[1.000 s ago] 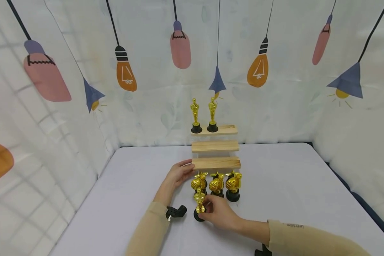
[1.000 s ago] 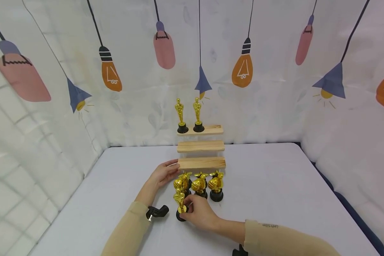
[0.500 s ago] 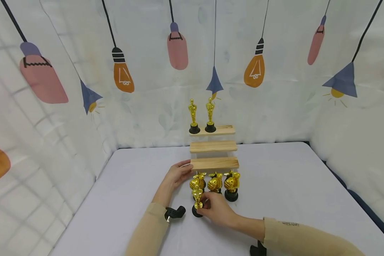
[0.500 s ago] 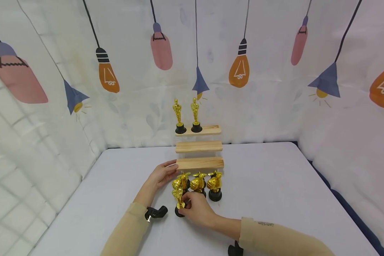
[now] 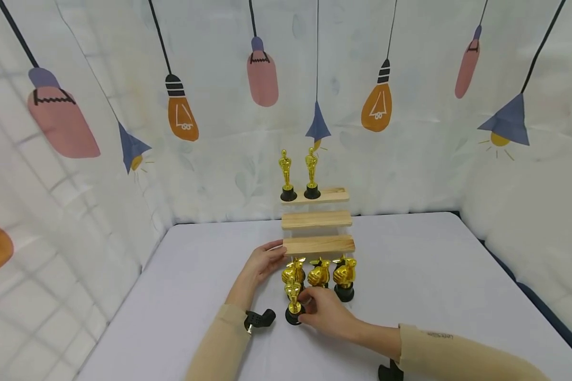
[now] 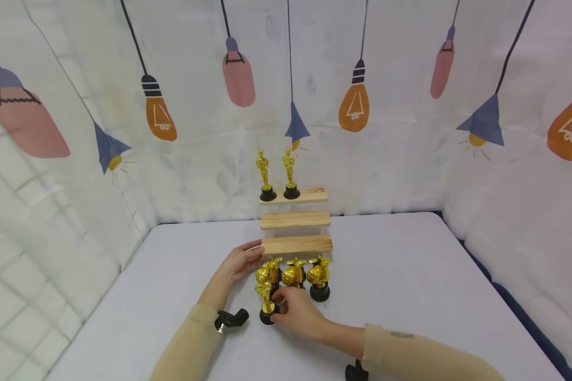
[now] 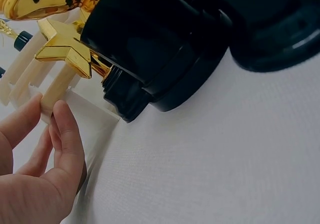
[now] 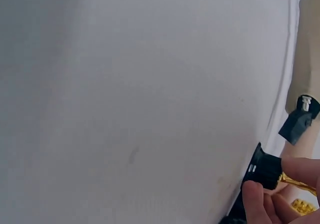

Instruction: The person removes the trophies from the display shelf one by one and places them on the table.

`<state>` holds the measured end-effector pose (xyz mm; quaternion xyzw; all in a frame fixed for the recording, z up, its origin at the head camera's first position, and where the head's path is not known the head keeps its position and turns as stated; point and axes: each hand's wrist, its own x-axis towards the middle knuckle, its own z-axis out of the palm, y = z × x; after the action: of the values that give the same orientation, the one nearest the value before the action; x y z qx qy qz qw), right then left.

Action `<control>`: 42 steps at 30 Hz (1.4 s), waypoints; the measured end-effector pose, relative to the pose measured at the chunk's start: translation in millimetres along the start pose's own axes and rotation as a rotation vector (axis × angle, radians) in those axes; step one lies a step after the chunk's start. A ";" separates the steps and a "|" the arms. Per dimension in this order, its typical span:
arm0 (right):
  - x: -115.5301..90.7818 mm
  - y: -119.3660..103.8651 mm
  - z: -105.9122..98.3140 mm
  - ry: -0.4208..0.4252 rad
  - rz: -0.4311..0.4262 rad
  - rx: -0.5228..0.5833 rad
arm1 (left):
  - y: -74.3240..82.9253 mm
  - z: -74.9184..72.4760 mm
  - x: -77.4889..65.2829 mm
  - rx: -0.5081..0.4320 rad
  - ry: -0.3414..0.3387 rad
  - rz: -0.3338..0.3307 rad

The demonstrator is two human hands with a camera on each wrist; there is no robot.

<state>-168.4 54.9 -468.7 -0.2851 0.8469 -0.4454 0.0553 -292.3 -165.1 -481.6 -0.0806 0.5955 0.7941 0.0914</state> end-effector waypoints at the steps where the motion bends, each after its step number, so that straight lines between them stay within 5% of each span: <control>1: -1.7 0.0 -2.6 -0.001 -0.006 -0.008 | -0.5 0.1 -0.1 0.000 0.001 0.003; 12: -18.0 -15.2 -43.3 -0.033 -0.095 -0.017 | -2.4 1.7 0.7 -0.001 0.006 0.015; 20: -19.5 -33.9 -62.2 0.033 -0.134 0.020 | 0.3 1.3 -1.3 0.014 -0.004 0.012; 35: 5.0 -51.0 -101.5 0.184 -0.142 0.026 | -2.6 0.4 -1.6 0.005 -0.004 0.008; 42: 28.9 -49.6 -125.9 0.251 -0.038 0.131 | -1.7 -0.6 -1.3 -0.015 0.005 0.004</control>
<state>-214.7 108.7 -349.9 -0.2389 0.8108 -0.5328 -0.0413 -290.7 -165.3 -483.1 -0.0820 0.5898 0.7986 0.0878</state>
